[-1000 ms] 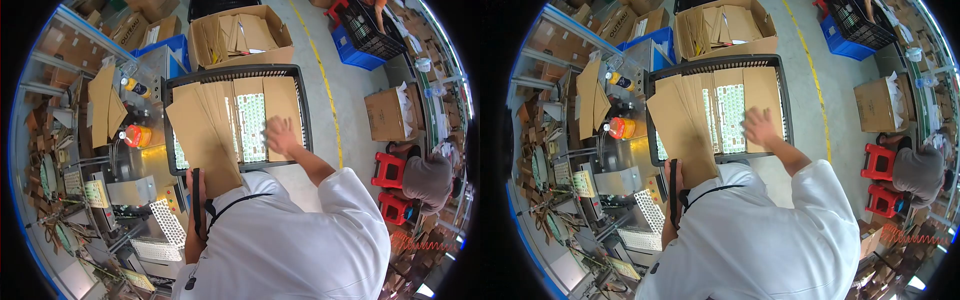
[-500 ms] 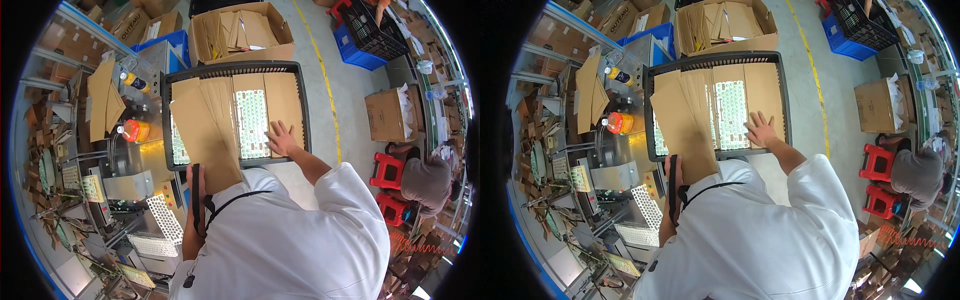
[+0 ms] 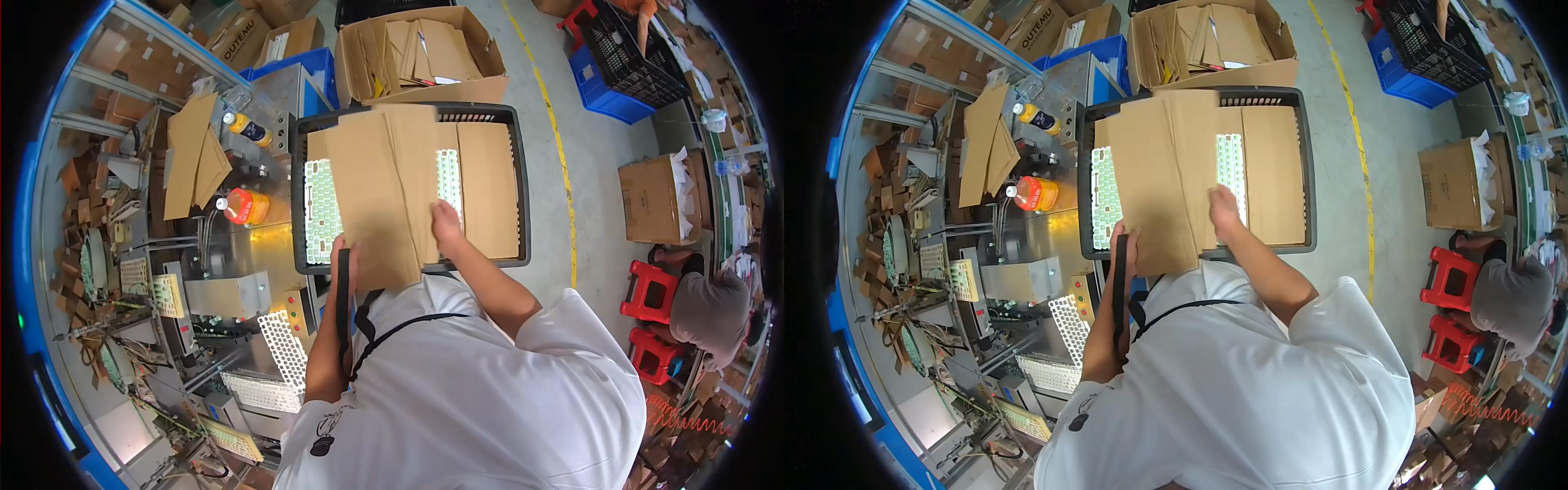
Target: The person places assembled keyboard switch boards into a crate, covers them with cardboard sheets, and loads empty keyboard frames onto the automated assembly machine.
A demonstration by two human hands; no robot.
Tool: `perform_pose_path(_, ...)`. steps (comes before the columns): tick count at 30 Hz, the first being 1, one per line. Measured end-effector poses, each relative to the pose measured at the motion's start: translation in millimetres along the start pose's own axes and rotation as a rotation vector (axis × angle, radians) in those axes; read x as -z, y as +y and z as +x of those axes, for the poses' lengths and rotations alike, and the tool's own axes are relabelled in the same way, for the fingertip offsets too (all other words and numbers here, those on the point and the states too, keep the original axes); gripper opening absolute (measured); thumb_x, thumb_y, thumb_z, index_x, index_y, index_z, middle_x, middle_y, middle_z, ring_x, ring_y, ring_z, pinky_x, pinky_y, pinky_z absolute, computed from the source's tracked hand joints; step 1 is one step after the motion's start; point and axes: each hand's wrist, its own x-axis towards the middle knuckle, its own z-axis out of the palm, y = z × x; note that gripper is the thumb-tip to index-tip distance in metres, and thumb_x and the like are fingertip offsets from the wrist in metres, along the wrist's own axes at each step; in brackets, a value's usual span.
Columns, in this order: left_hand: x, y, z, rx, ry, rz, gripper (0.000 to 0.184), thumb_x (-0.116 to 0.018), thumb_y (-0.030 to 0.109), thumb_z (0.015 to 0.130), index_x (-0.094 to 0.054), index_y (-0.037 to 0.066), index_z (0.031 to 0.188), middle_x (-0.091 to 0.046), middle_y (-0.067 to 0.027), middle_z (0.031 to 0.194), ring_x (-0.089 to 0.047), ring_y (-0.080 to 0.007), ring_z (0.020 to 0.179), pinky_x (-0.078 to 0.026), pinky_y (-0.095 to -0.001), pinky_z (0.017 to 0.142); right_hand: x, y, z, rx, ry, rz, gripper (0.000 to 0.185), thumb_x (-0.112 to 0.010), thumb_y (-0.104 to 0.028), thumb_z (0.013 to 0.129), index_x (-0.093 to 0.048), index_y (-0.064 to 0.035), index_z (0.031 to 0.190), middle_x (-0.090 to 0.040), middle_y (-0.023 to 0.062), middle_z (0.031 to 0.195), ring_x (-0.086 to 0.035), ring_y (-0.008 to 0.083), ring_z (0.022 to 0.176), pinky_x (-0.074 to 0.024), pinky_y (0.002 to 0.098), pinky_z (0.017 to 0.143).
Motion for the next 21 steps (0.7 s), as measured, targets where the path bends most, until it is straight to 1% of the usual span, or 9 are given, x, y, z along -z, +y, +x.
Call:
perform_pose_path(1,4.3,-3.3,4.3,-0.005,0.053,-0.074,0.024,-0.051,0.008,0.088,-0.049,-0.001,0.110,-0.057,-0.0070,0.100,-0.052,-0.0123,0.091,-0.042,-0.0260,0.080,11.7,30.4,26.0,0.182,0.102,0.012,0.023,-0.046,-0.018,0.090,-0.055,-0.0029,0.104,-0.059,0.0053,0.087,-0.051,0.0133,0.078,-0.0436,0.0279,0.070)
perform_pose_path(2,14.2,-2.6,7.9,-0.003,0.060,-0.054,0.024,-0.051,0.007,0.088,-0.049,-0.001,0.111,-0.058,-0.0064,0.100,-0.052,-0.0117,0.089,-0.042,-0.0260,0.079,28.9,22.9,31.3,0.284,0.266,-0.470,0.018,-0.044,-0.017,0.090,-0.055,-0.0026,0.095,-0.055,0.0046,0.078,-0.049,0.0138,0.071,-0.0424,0.0290,0.063)
perform_pose_path(4,23.5,18.9,5.1,0.052,0.083,-0.056,0.025,-0.049,0.004,0.088,-0.048,-0.001,0.113,-0.058,-0.0079,0.104,-0.054,-0.0130,0.092,-0.043,-0.0272,0.083,52.3,11.5,39.5,0.508,0.448,-0.472,0.016,-0.042,-0.014,0.090,-0.050,-0.0028,0.083,-0.047,0.0009,0.068,-0.044,0.0107,0.062,-0.0382,0.0273,0.054)
perform_pose_path(7,23.7,36.2,4.4,0.045,0.106,0.023,0.026,-0.049,0.005,0.088,-0.048,-0.001,0.114,-0.060,-0.0087,0.104,-0.056,-0.0143,0.091,-0.045,-0.0276,0.081,84.4,-11.4,36.7,0.332,0.150,-0.217,0.016,-0.041,-0.012,0.090,-0.047,-0.0036,0.078,-0.041,-0.0023,0.063,-0.039,0.0070,0.057,-0.0336,0.0243,0.049)
perform_pose_path(13,30.9,-37.4,44.6,0.121,0.054,-0.122,0.029,-0.050,0.004,0.088,-0.047,-0.001,0.116,-0.059,-0.0103,0.109,-0.055,-0.0154,0.099,-0.043,-0.0284,0.086,91.4,20.7,43.1,0.287,0.060,-0.348,0.018,-0.039,-0.012,0.088,-0.052,0.0010,0.089,-0.048,0.0042,0.063,-0.044,0.0106,0.059,-0.0392,0.0275,0.054)
perform_pose_path(15,34.3,-61.8,59.5,-0.130,0.050,0.367,0.028,-0.050,0.004,0.087,-0.048,0.000,0.115,-0.061,-0.0077,0.102,-0.058,-0.0139,0.089,-0.046,-0.0266,0.078,81.3,22.7,38.4,0.250,0.033,-0.438,0.024,-0.045,-0.019,0.087,-0.052,0.0009,0.099,-0.054,0.0105,0.077,-0.052,0.0174,0.070,-0.0438,0.0310,0.064)
perform_pose_path(17,32.7,-56.4,55.1,-0.044,0.044,0.205,0.026,-0.050,0.003,0.087,-0.050,-0.001,0.113,-0.061,-0.0074,0.101,-0.058,-0.0132,0.088,-0.046,-0.0263,0.078,67.5,27.6,31.4,0.552,0.485,-1.202,0.042,-0.053,-0.030,0.083,-0.047,-0.0001,0.113,-0.054,0.0179,0.101,-0.053,0.0292,0.091,-0.0440,0.0400,0.079)
perform_pose_path(18,33.7,-51.5,54.4,0.006,0.085,0.110,0.029,-0.052,0.004,0.086,-0.049,-0.001,0.115,-0.061,-0.0080,0.102,-0.058,-0.0138,0.090,-0.046,-0.0266,0.079,62.0,15.6,22.4,0.387,0.338,-1.103,0.064,-0.058,-0.040,0.077,-0.038,-0.0065,0.128,-0.039,0.0209,0.129,-0.037,0.0390,0.119,-0.0323,0.0482,0.098)
perform_pose_path(21,44.2,-26.0,48.9,0.110,0.061,-0.032,0.034,-0.053,0.004,0.086,-0.047,-0.001,0.119,-0.061,-0.0093,0.105,-0.059,-0.0145,0.093,-0.045,-0.0266,0.080,43.7,-2.4,-4.2,0.679,-0.089,-1.540,0.067,-0.058,-0.042,0.077,-0.035,-0.0142,0.133,-0.030,0.0177,0.139,-0.026,0.0375,0.129,-0.0227,0.0502,0.105)
